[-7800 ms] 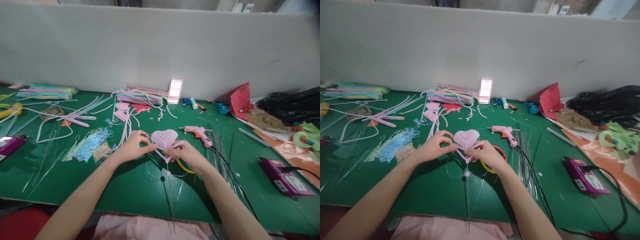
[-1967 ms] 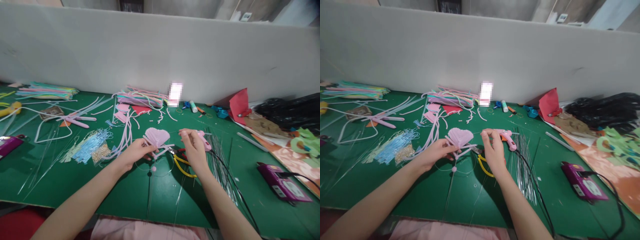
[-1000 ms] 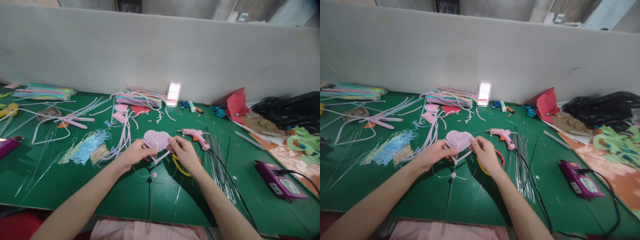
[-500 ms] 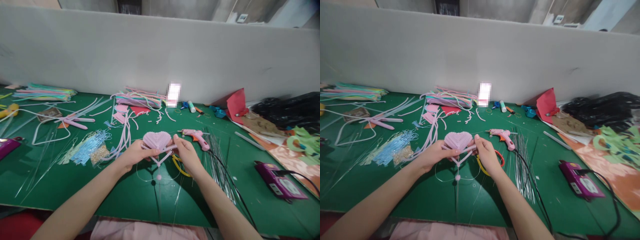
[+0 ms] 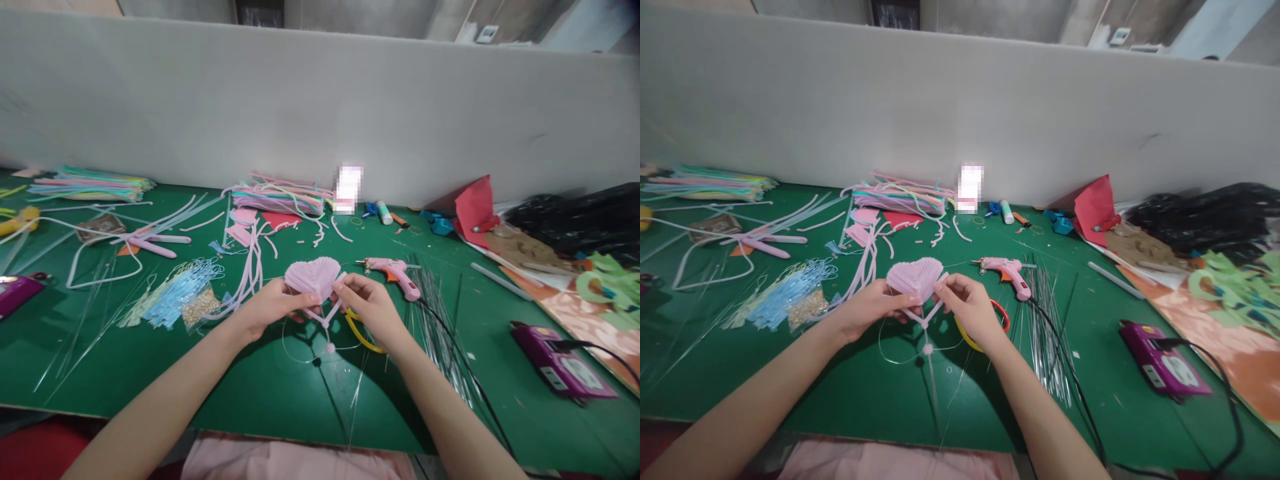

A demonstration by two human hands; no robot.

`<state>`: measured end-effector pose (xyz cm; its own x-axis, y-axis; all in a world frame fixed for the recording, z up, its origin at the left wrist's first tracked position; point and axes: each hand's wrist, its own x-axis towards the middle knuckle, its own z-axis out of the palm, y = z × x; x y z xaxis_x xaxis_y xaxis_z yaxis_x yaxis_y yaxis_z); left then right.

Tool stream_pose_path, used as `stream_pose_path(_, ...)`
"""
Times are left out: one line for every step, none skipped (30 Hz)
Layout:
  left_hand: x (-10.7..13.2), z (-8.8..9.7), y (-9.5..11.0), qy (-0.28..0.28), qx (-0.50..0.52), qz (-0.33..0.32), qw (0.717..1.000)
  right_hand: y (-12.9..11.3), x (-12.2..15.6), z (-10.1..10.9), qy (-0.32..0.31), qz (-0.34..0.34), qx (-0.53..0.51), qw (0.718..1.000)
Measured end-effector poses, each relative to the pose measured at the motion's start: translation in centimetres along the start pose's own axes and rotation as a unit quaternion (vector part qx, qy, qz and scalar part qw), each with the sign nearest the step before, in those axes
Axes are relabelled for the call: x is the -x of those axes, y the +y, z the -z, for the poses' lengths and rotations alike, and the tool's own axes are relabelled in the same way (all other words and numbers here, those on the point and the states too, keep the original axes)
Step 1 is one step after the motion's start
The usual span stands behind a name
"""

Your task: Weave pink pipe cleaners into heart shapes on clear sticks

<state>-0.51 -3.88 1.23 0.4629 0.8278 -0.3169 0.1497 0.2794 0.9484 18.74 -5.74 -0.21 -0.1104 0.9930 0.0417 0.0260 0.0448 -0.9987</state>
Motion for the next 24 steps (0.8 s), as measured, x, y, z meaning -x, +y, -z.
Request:
stream_pose_path(0.0,0.0,0.0,-0.006,0.001,0.004,1.0,0.0,0.0,0.1,0.002,-0.001,-0.003,1.0)
stream_pose_path(0.0,-0.1,0.1,-0.009,0.002,0.006,1.0,0.0,-0.1,0.1,0.006,-0.003,-0.007,1.0)
stream_pose_path(0.0,-0.1,0.1,-0.007,0.004,0.006,1.0,0.0,-0.1,0.1,0.008,-0.007,-0.01,1.0)
stream_pose_path(0.0,-0.1,0.0,0.001,0.006,0.003,1.0,-0.1,-0.1,0.1,0.006,-0.013,-0.013,1.0)
stream_pose_path(0.0,-0.2,0.0,0.01,0.008,-0.001,1.0,-0.1,-0.2,0.1,0.0,-0.02,-0.017,1.0)
stream_pose_path(-0.1,-0.2,0.0,0.021,0.009,-0.005,1.0,-0.1,-0.2,0.0,-0.01,-0.026,-0.02,0.999)
stream_pose_path(-0.1,-0.1,0.0,0.026,0.008,-0.009,1.0,-0.2,-0.1,-0.1,-0.022,-0.031,-0.021,0.999)
stream_pose_path(-0.2,-0.1,0.0,0.026,0.004,-0.011,1.0,-0.2,-0.1,-0.1,-0.035,-0.034,-0.021,0.999)
stream_pose_path(-0.2,-0.1,0.0,0.026,0.001,-0.013,1.0,-0.1,-0.1,-0.2,-0.048,-0.036,-0.019,0.998)
stream_pose_path(-0.2,-0.1,0.0,0.023,-0.003,-0.014,1.0,-0.1,-0.1,-0.3,-0.057,-0.037,-0.017,0.998)
stream_pose_path(-0.2,-0.1,0.1,0.021,-0.006,-0.015,1.0,0.0,-0.1,-0.4,-0.064,-0.037,-0.015,0.997)
stream_pose_path(-0.2,-0.1,0.1,0.021,-0.008,-0.016,1.0,0.1,0.0,-0.4,-0.068,-0.037,-0.015,0.997)
stream_pose_path(-0.2,-0.2,0.1,0.021,-0.011,-0.017,1.0,0.2,0.0,-0.5,-0.069,-0.039,-0.017,0.997)
stream_pose_path(-0.1,-0.2,0.1,0.022,-0.014,-0.018,1.0,0.3,0.0,-0.5,-0.068,-0.041,-0.02,0.997)
stream_pose_path(-0.1,-0.2,0.1,0.024,-0.019,-0.017,0.999,0.4,0.0,-0.6,-0.067,-0.045,-0.023,0.997)
stream_pose_path(-0.1,-0.2,0.0,0.026,-0.026,-0.016,0.999,0.6,0.0,-0.6,-0.066,-0.048,-0.026,0.996)
stream_pose_path(-0.1,-0.2,0.0,0.03,-0.032,-0.014,0.999,0.7,0.0,-0.7,-0.065,-0.052,-0.028,0.996)
stream_pose_path(-0.2,-0.2,-0.1,0.032,-0.035,-0.012,0.999,0.8,-0.1,-0.7,-0.065,-0.054,-0.029,0.996)
stream_pose_path(-0.2,-0.2,-0.1,0.034,-0.036,-0.011,0.999,0.8,-0.1,-0.8,-0.063,-0.054,-0.03,0.996)
stream_pose_path(-0.2,-0.2,-0.1,0.038,-0.032,-0.011,0.999,0.9,0.0,-0.8,-0.06,-0.053,-0.03,0.996)
stream_pose_path(-0.3,-0.3,-0.1,0.039,-0.026,-0.017,0.999,0.9,0.0,-0.9,-0.056,-0.053,-0.03,0.997)
stream_pose_path(-0.3,-0.2,-0.1,0.039,-0.021,-0.022,0.999,0.9,0.0,-0.9,-0.053,-0.052,-0.029,0.997)
stream_pose_path(-0.3,-0.2,-0.1,0.039,-0.018,-0.026,0.999,0.8,0.0,-1.0,-0.051,-0.052,-0.028,0.997)
stream_pose_path(-0.3,-0.2,-0.1,0.037,-0.016,-0.029,0.999,0.8,0.1,-1.0,-0.05,-0.053,-0.03,0.997)
